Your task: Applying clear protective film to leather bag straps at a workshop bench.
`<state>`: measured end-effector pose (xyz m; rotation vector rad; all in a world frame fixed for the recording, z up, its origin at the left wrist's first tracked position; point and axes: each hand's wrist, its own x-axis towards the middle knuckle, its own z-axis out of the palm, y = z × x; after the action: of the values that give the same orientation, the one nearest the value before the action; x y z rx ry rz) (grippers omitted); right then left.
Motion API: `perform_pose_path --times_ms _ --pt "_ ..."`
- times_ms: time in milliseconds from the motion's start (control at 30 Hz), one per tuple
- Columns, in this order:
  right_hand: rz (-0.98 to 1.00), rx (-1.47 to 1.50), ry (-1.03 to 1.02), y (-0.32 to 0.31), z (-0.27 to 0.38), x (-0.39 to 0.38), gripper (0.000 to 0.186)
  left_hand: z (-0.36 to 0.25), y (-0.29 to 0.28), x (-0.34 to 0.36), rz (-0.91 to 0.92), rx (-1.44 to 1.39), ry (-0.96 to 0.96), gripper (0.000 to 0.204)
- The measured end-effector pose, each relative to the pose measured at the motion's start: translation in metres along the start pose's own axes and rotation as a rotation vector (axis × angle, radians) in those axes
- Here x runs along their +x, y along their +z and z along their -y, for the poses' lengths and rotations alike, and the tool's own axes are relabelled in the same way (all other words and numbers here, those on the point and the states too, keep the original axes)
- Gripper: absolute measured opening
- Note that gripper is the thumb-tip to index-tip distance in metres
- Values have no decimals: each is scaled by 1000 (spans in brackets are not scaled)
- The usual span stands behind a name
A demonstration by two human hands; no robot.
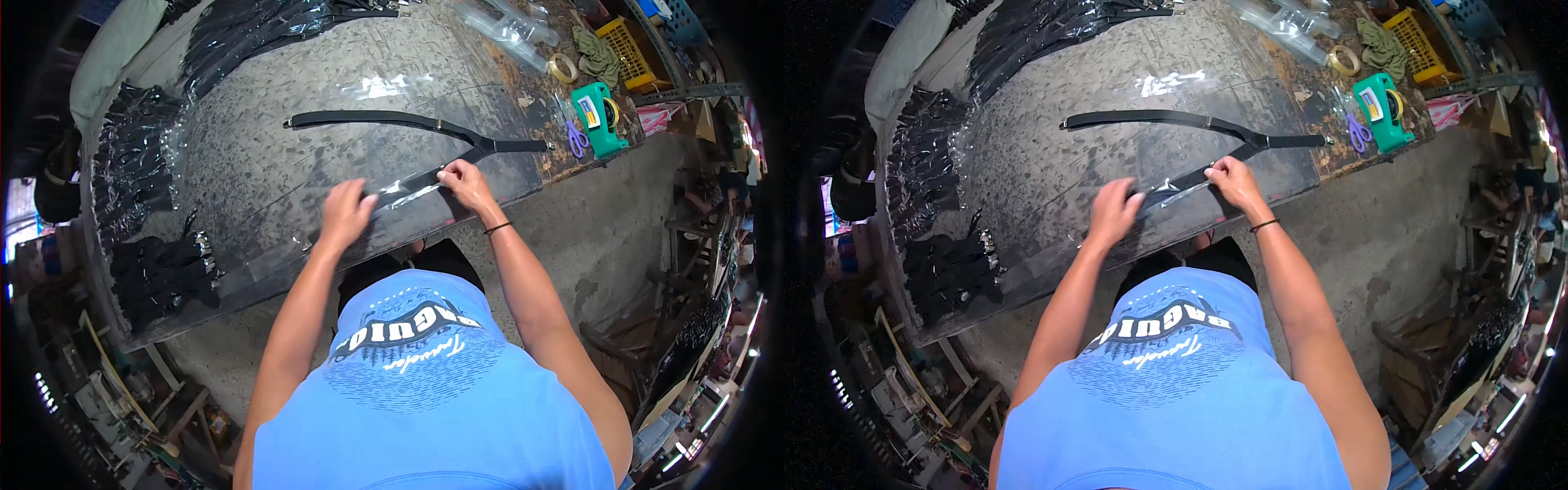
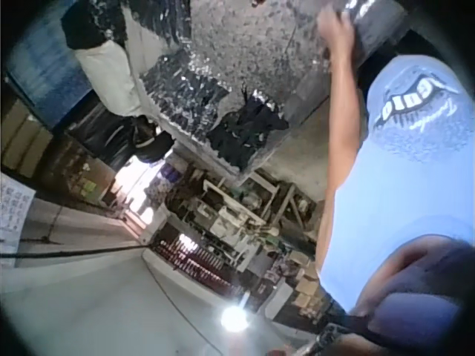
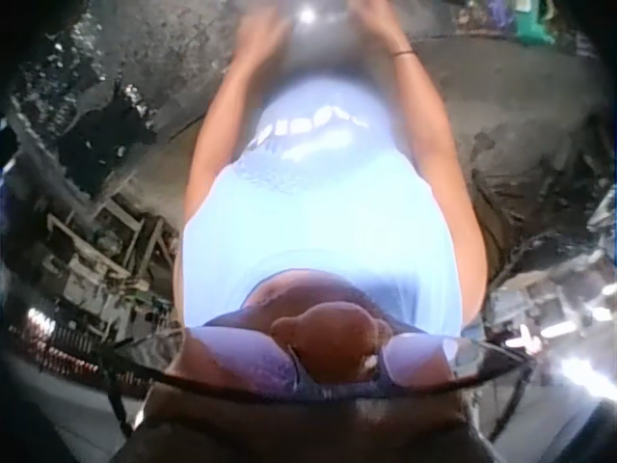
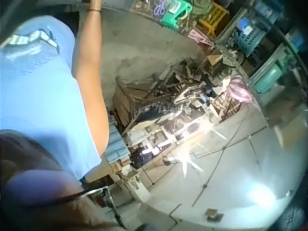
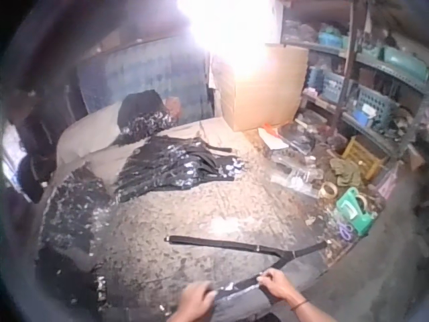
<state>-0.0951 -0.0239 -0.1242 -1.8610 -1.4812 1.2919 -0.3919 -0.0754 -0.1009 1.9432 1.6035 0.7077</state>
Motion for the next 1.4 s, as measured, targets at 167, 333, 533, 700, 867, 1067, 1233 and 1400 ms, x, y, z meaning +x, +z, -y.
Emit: perform_pose_path --times_ms 167,333,533,700,867,1067,1233,1400 --pt "-329 -261 -343 -50 -7 9 29 -43 47 52 180 230 -85 33" --pt "-189 -439 -329 -82 -11 25 47 -54 50 72 424 261 -265 35" --pt "-162 -409 -312 -83 -16 28 48 -62 54 76 436 320 -294 31" --pt "-184 -393 -283 -83 -17 28 49 -63 58 75 397 251 -322 25" --pt "-173 -400 -291 -84 -15 27 49 -64 66 74 327 244 -306 25" --pt "-168 -402 -282 -85 -15 27 49 -70 67 82 369 197 -308 27" --pt "-168 -399 -291 -84 -15 27 49 -71 63 89 486 210 -338 27" --pt "-158 -415 -256 -85 -15 27 49 -71 70 86 385 218 -293 26"
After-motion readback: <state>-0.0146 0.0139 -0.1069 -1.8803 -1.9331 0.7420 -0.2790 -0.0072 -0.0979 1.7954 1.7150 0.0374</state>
